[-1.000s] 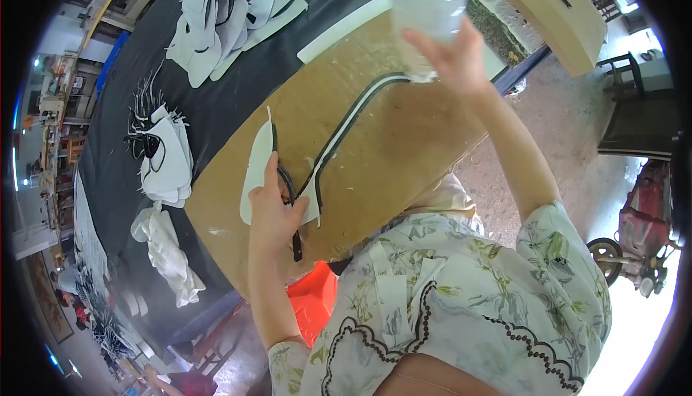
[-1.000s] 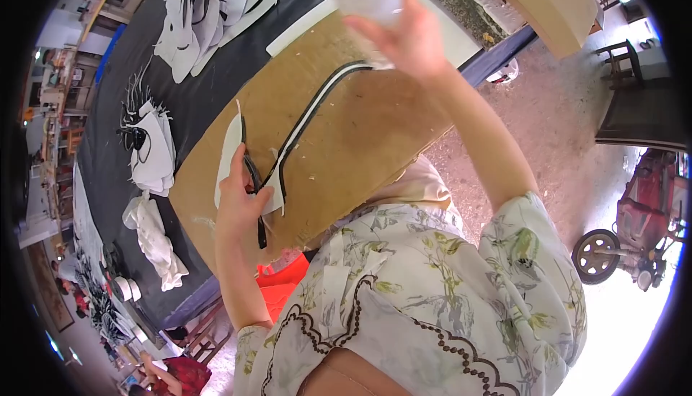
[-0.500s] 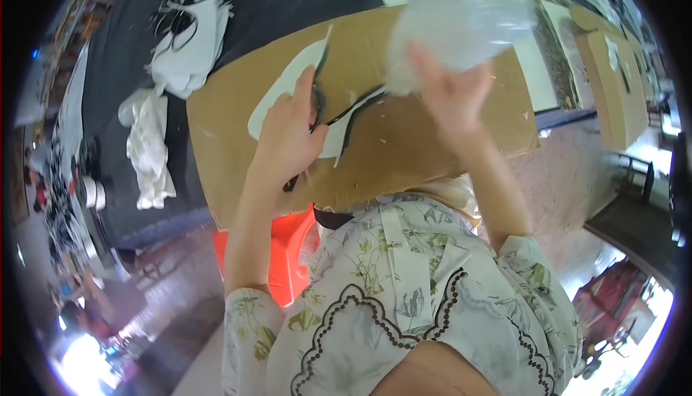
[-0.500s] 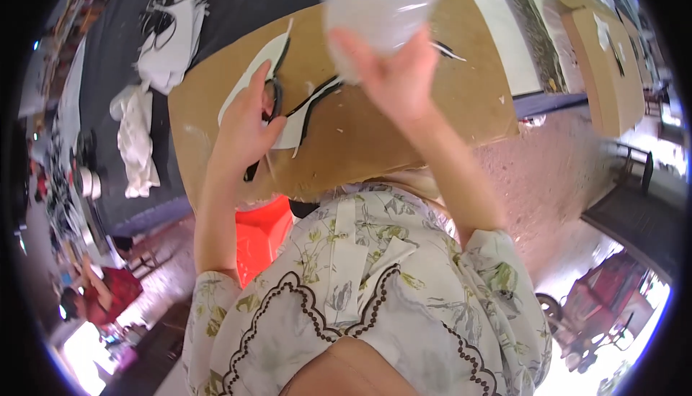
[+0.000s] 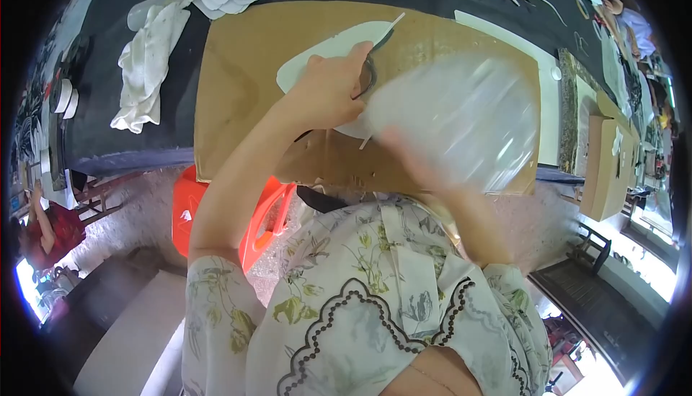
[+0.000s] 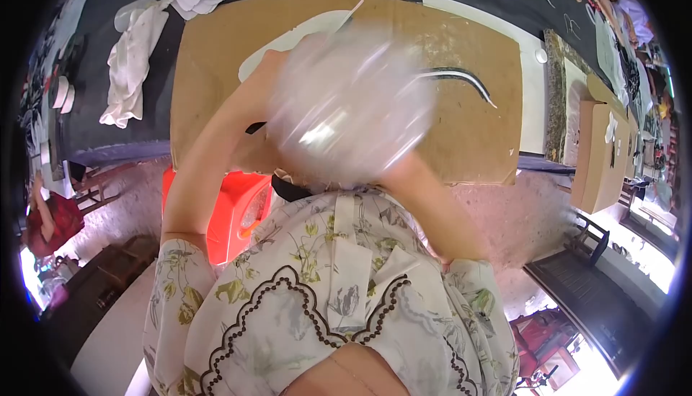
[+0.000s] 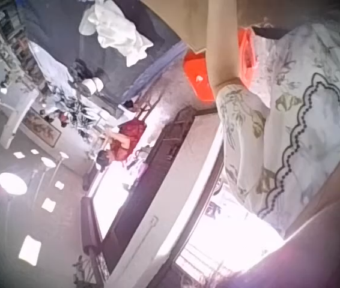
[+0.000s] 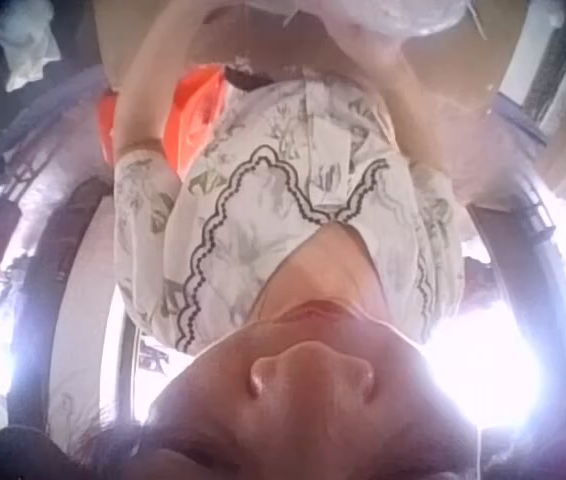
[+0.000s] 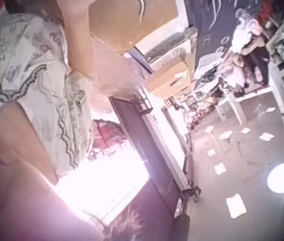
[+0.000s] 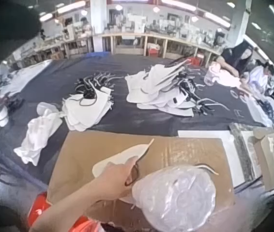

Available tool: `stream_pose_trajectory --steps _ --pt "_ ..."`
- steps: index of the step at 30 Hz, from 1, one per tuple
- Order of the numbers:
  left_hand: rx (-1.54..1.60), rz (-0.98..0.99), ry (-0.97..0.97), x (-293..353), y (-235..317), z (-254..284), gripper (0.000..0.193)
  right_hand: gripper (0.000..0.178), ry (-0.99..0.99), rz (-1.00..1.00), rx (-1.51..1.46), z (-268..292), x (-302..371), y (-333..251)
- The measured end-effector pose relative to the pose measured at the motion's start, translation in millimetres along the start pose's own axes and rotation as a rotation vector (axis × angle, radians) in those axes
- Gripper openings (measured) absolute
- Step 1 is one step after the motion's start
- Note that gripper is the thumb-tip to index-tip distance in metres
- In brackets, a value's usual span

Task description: Applying liquid adhesive to the edges of white shoe upper components using a plastic bottle.

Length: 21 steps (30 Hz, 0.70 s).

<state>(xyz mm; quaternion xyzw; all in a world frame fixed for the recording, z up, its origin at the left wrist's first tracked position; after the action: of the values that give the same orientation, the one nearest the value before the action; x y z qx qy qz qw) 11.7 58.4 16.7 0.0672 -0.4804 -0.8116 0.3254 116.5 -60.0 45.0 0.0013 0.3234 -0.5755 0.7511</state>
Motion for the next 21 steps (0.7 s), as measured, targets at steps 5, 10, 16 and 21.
stream_pose_trajectory --steps 5,10,16,21 --pt "0.01 -0.075 0.034 -3.9 4.6 -1.6 0.071 0.03 0.311 -0.03 -0.325 24.7 -20.2 4.4" --pt "0.015 -0.039 -0.002 -0.5 4.1 -5.1 0.073 0.041 0.278 -0.395 -0.404 23.1 -5.0 28.6" --pt "0.021 -0.078 0.048 6.0 3.8 -5.3 0.074 0.019 0.603 -0.472 -0.607 61.1 -6.6 37.6" --pt "0.056 -0.202 0.101 0.1 -10.6 -0.4 0.07 0.044 0.251 -0.311 -0.195 31.9 -23.3 11.5"
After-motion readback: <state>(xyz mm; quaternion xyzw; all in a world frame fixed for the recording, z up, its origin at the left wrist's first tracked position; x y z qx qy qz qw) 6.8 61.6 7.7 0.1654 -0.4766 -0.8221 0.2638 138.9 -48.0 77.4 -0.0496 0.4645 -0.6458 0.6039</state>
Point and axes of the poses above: each hand's wrist, its own x-axis away from the middle knuckle, its own z-axis out of the back of the hand, y = z × x, the point moved 6 cm from there along -x, towards the middle knuckle, and after that the axes turned 13 degrees about x, right-handed, at the moved point
